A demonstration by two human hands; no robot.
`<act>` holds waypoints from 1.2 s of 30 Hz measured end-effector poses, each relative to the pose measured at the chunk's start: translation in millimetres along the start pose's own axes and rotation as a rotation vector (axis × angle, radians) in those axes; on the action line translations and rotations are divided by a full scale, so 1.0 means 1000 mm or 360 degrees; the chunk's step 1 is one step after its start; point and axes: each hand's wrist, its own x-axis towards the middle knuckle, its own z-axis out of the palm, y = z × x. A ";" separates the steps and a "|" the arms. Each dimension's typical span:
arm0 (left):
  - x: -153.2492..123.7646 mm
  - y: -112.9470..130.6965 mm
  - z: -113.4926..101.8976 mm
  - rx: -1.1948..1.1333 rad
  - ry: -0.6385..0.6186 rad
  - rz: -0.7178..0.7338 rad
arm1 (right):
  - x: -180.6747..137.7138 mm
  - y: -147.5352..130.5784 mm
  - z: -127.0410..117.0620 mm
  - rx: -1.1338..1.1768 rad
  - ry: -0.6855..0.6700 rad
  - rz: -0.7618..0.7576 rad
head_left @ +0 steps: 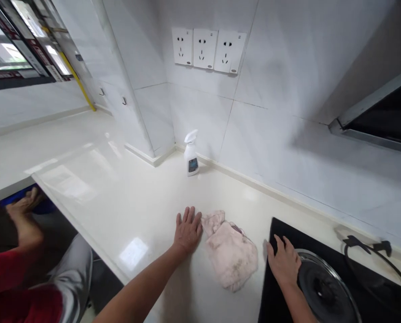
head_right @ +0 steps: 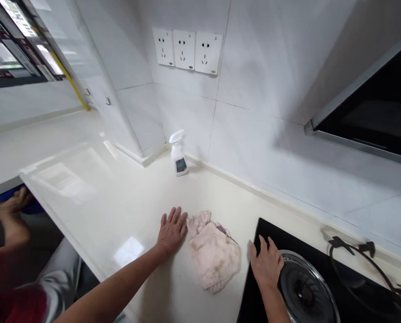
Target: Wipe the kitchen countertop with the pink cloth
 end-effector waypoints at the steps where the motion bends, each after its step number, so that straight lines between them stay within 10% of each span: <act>1: 0.000 0.000 0.000 -0.0003 0.0003 0.0002 | 0.002 -0.005 0.002 -0.0024 0.0021 0.0049; 18: -0.012 0.010 -0.009 -0.0182 -0.0074 0.0082 | -0.002 -0.018 0.021 -0.0350 -0.0004 -0.0109; 28: -0.077 0.104 0.048 -0.0274 0.0003 0.1127 | -0.001 -0.020 0.024 -0.0439 0.0022 -0.0098; 36: -0.010 0.101 0.047 -0.0288 0.0110 0.1090 | -0.001 -0.026 0.021 -0.0480 0.0101 -0.0127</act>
